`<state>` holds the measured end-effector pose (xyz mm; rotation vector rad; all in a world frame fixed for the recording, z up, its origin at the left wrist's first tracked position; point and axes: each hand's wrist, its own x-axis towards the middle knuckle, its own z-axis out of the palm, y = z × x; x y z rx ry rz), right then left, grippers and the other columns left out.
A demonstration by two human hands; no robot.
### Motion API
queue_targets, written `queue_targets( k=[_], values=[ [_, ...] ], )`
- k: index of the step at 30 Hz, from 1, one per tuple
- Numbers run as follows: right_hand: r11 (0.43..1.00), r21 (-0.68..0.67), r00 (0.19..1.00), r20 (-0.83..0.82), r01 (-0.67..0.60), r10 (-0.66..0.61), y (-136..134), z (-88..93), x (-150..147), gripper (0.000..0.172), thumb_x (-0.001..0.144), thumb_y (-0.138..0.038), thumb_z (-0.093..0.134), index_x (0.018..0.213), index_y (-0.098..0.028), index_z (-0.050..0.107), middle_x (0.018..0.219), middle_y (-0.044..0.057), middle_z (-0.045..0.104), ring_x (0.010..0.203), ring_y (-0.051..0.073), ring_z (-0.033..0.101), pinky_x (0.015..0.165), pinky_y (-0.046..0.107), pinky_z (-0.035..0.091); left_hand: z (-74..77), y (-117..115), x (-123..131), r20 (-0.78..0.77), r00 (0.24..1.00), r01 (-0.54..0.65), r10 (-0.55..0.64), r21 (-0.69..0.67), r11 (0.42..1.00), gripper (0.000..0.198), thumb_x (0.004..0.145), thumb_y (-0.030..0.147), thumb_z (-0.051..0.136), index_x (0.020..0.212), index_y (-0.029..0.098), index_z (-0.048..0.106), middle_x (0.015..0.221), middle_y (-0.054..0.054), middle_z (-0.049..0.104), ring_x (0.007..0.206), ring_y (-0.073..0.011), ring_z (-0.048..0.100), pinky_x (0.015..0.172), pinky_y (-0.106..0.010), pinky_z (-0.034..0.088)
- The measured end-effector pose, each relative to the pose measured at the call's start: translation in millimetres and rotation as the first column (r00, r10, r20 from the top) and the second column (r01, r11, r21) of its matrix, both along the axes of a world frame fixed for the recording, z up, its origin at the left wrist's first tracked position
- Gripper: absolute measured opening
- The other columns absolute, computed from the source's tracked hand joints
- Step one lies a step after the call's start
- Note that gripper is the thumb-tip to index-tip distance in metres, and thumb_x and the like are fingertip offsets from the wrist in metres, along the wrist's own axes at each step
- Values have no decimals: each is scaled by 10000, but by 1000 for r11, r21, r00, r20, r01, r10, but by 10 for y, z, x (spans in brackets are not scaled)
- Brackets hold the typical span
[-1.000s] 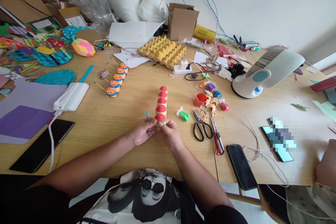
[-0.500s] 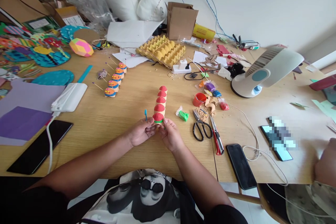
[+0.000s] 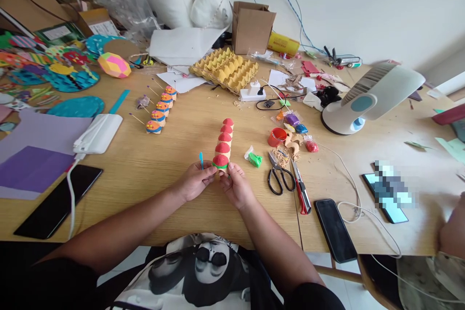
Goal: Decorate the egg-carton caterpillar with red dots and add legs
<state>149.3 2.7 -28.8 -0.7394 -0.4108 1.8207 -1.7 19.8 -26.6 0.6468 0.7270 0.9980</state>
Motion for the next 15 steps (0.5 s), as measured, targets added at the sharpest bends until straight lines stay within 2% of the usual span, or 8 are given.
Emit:
queue_targets(
  k=[5, 9, 15],
  values=[
    [998, 60, 997, 77, -2, -3, -8, 33, 2, 287, 728, -350, 875, 791, -179, 653, 683, -29, 618, 477, 39, 320, 455, 184, 288, 15, 11, -12, -25, 999, -29, 30, 5, 1000, 295, 666, 364, 902, 752, 128, 748, 624, 6, 589, 538, -51, 376, 522, -231, 256],
    [998, 67, 993, 114, 14, -22, -5, 48, -2, 273, 726, -342, 874, 748, -168, 665, 673, -16, 623, 478, 42, 294, 449, 195, 264, 21, 15, -21, -24, 1000, -18, 19, 12, 1000, 288, 673, 361, 898, 737, 130, 738, 620, 13, 570, 539, -50, 368, 527, -235, 256],
    [997, 69, 994, 103, 21, -29, 6, 54, 1, 284, 691, -349, 898, 754, -166, 690, 669, -10, 635, 481, 38, 307, 465, 192, 264, 25, 44, -55, -3, 1000, 25, -25, 18, 1000, 357, 665, 402, 905, 689, 127, 678, 564, 51, 421, 530, -51, 298, 510, -223, 221]
  ],
)
